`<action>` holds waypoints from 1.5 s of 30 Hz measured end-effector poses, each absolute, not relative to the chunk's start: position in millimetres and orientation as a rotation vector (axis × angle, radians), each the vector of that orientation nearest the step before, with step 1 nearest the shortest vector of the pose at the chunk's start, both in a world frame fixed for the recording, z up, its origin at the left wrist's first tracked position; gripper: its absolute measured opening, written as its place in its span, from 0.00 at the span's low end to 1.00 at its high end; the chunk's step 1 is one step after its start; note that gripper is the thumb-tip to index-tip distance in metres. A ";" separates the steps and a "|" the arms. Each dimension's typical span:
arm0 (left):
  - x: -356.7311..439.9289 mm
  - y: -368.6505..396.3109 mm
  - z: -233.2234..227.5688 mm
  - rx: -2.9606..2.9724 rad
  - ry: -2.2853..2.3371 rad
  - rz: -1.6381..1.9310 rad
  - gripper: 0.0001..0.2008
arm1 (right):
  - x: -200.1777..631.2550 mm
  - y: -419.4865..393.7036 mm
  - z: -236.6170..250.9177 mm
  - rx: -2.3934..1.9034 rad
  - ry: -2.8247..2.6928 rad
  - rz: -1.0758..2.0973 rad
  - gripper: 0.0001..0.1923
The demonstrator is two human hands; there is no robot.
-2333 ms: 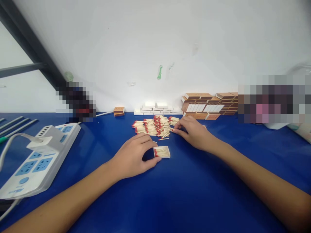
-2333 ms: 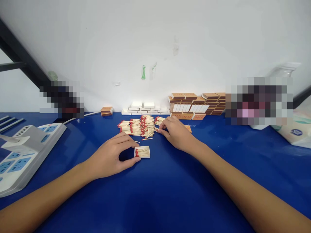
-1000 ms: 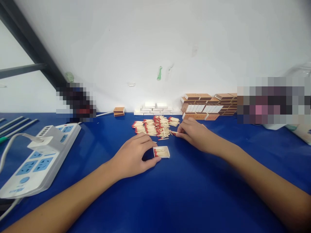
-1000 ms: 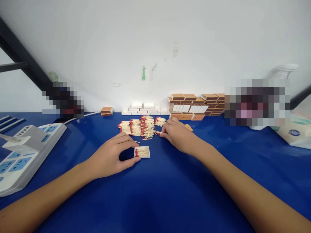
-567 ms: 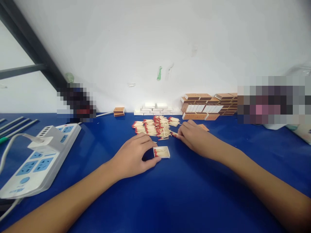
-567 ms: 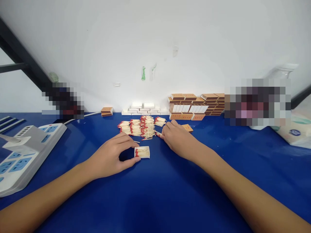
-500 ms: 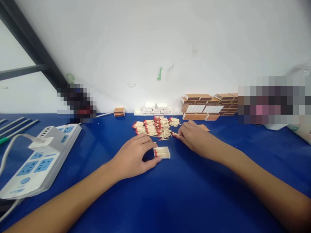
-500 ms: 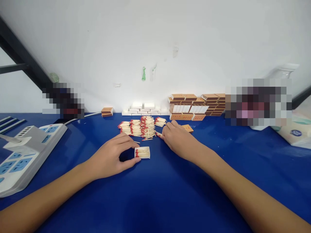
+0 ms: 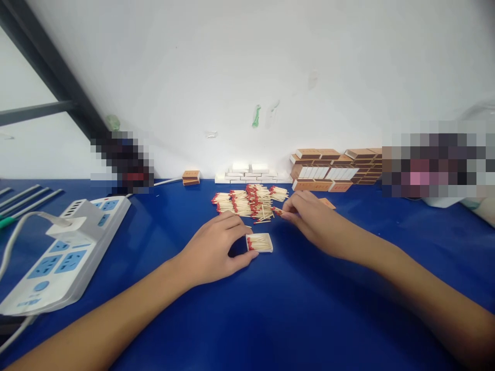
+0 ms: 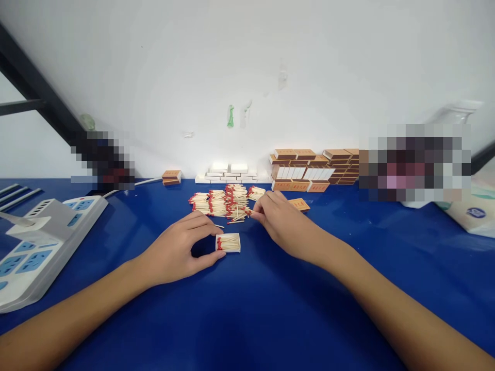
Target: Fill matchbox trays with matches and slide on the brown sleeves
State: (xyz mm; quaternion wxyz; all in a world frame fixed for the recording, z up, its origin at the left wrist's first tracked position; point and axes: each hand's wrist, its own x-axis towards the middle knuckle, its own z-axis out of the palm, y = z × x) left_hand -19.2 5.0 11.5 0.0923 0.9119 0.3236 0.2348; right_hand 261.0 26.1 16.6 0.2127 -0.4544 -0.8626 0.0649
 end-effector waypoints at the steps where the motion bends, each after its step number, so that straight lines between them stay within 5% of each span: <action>1: -19.0 4.9 11.6 2.707 0.959 0.704 0.13 | 256.2 21.2 19.6 -1.250 -2.357 0.284 0.14; 7: -19.4 5.0 11.4 2.708 0.969 0.710 0.12 | 226.0 -3.8 23.2 -1.147 -2.281 0.600 0.12; 25: -19.6 5.7 9.6 2.685 0.966 0.721 0.12 | 216.5 -6.5 12.1 -1.100 -2.518 0.174 0.05; 45: -20.3 6.7 10.1 2.696 0.963 0.714 0.12 | 223.4 -2.1 8.9 -1.068 -2.383 0.352 0.03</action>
